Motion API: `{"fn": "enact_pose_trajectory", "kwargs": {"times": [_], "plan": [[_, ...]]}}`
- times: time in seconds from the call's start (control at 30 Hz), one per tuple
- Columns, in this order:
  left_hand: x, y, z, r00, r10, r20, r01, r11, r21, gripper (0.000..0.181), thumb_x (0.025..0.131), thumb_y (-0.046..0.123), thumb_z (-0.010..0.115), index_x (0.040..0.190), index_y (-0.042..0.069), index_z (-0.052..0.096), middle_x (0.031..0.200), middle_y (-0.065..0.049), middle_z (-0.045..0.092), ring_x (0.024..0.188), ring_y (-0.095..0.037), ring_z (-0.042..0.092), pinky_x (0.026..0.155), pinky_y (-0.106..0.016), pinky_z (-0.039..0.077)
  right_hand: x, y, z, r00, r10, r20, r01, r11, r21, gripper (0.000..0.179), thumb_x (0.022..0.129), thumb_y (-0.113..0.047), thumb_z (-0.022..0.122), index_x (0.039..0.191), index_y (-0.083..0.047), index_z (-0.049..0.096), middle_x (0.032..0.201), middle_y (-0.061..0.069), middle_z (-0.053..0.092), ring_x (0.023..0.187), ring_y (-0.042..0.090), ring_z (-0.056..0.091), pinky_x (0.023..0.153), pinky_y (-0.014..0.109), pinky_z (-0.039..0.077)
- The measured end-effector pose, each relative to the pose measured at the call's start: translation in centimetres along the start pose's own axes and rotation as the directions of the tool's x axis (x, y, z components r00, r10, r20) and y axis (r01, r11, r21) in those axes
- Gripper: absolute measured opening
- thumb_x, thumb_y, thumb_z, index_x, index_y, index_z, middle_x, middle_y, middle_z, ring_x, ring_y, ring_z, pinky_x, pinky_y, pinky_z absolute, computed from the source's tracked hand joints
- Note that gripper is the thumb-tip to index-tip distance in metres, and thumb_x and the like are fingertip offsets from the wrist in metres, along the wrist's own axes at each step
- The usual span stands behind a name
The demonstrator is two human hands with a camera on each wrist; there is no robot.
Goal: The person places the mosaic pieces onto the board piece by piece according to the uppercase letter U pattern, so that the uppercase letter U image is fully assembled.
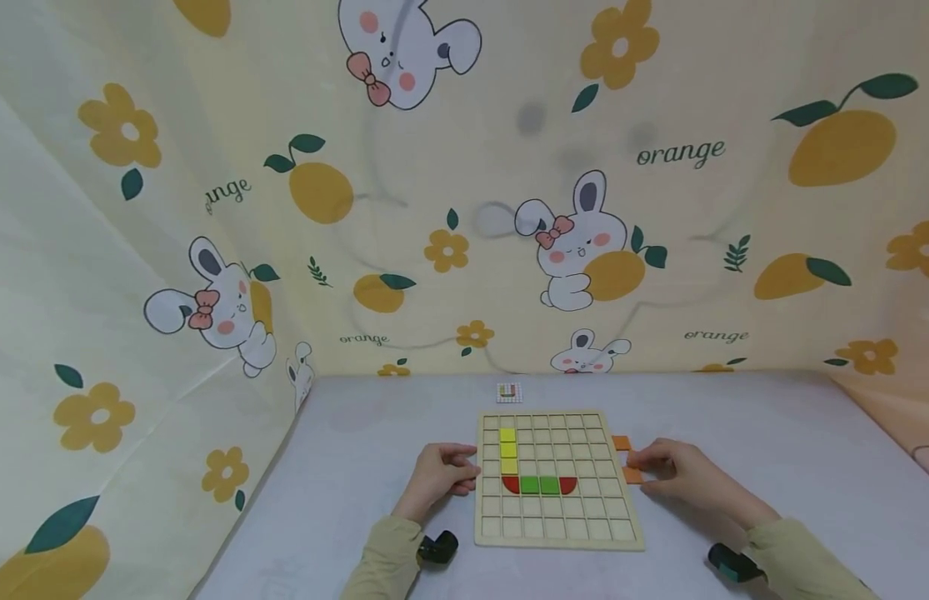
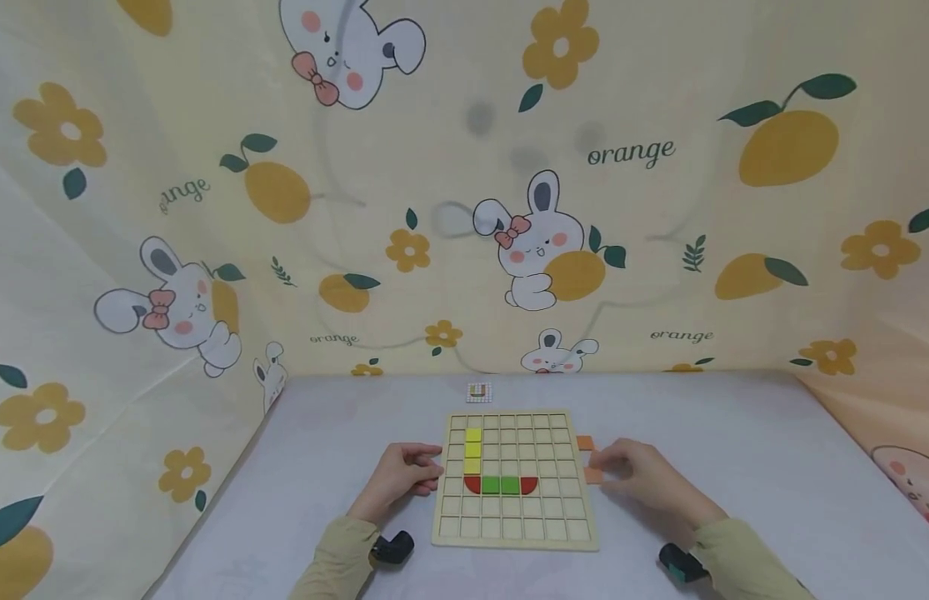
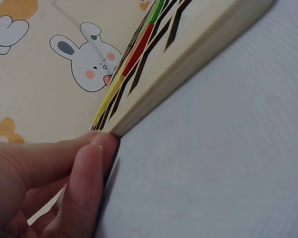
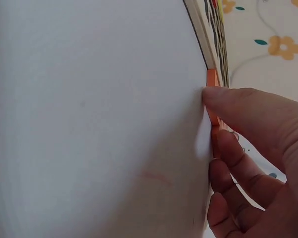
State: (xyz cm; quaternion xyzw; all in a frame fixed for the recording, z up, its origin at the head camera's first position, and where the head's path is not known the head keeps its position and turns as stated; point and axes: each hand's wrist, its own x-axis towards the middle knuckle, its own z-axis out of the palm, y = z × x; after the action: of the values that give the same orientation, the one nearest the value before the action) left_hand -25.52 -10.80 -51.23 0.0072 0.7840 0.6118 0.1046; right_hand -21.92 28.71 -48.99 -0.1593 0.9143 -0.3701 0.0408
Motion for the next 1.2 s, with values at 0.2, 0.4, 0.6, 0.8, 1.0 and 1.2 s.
{"fn": "enact_pose_trajectory", "kwargs": {"times": [0.2, 0.4, 0.6, 0.8, 1.0, 1.2], "plan": [[0.1, 0.0, 0.0, 1.000, -0.001, -0.002, 0.001, 1.000, 0.007, 0.033, 0.080, 0.000, 0.075, 0.112, 0.002, 0.068, 0.081, -0.008, 0.065, 0.059, -0.016, 0.065, 0.054, -0.029, 0.058, 0.1, 0.0, -0.1, 1.000, 0.015, 0.022, -0.015, 1.000, 0.000, 0.033, 0.074, -0.016, 0.082, 0.105, -0.010, 0.070, 0.100, -0.001, 0.063, 0.090, 0.017, 0.056, 0.077, 0.024, 0.051], [0.4, 0.0, 0.1, 1.000, -0.003, -0.004, 0.003, 1.000, 0.011, 0.032, 0.080, 0.001, 0.075, 0.112, 0.003, 0.068, 0.081, -0.008, 0.066, 0.059, -0.015, 0.065, 0.054, -0.029, 0.058, 0.2, 0.2, -0.3, 0.999, 0.032, 0.023, -0.031, 0.999, -0.024, 0.032, 0.074, -0.015, 0.082, 0.103, -0.010, 0.069, 0.097, -0.001, 0.062, 0.087, 0.016, 0.054, 0.073, 0.024, 0.051], [0.4, -0.1, 0.0, 1.000, 0.009, -0.001, -0.009, 1.000, 0.009, 0.033, 0.080, 0.001, 0.076, 0.112, 0.003, 0.068, 0.080, -0.007, 0.066, 0.058, -0.016, 0.066, 0.054, -0.029, 0.058, 0.1, 0.3, -0.6, 1.000, 0.012, 0.021, -0.011, 0.999, -0.040, 0.033, 0.075, -0.017, 0.082, 0.103, -0.009, 0.068, 0.096, -0.002, 0.062, 0.085, 0.014, 0.054, 0.070, 0.024, 0.050], [0.2, -0.2, -0.1, 1.000, 0.007, 0.000, -0.007, 1.000, 0.002, 0.033, 0.080, 0.001, 0.075, 0.113, 0.002, 0.068, 0.080, -0.007, 0.066, 0.058, -0.015, 0.065, 0.054, -0.029, 0.058, 0.3, 0.1, -1.3, 0.999, -0.045, -0.005, 0.044, 0.998, -0.055, 0.029, 0.076, -0.017, 0.081, 0.102, -0.012, 0.070, 0.095, -0.004, 0.063, 0.079, 0.010, 0.053, 0.063, 0.023, 0.048], [0.0, 0.0, 0.0, 1.000, 0.014, 0.004, -0.014, 1.000, 0.006, 0.035, 0.080, 0.001, 0.075, 0.114, 0.001, 0.067, 0.080, -0.007, 0.066, 0.058, -0.015, 0.065, 0.054, -0.029, 0.058, 1.1, -1.1, -1.8, 0.991, -0.135, -0.019, 0.134, 0.990, -0.049, 0.025, 0.077, -0.019, 0.081, 0.099, -0.014, 0.070, 0.089, -0.005, 0.061, 0.078, 0.012, 0.051, 0.061, 0.022, 0.044], [0.0, 0.0, -0.1, 1.000, 0.004, 0.002, -0.004, 1.000, -0.001, 0.034, 0.080, 0.000, 0.075, 0.114, 0.001, 0.067, 0.080, -0.007, 0.066, 0.058, -0.015, 0.066, 0.054, -0.029, 0.058, 2.6, -2.5, -1.1, 0.974, -0.227, 0.015, 0.227, 0.974, -0.021, 0.025, 0.078, -0.014, 0.079, 0.101, -0.010, 0.070, 0.091, -0.006, 0.064, 0.079, 0.016, 0.053, 0.064, 0.026, 0.047]]}}
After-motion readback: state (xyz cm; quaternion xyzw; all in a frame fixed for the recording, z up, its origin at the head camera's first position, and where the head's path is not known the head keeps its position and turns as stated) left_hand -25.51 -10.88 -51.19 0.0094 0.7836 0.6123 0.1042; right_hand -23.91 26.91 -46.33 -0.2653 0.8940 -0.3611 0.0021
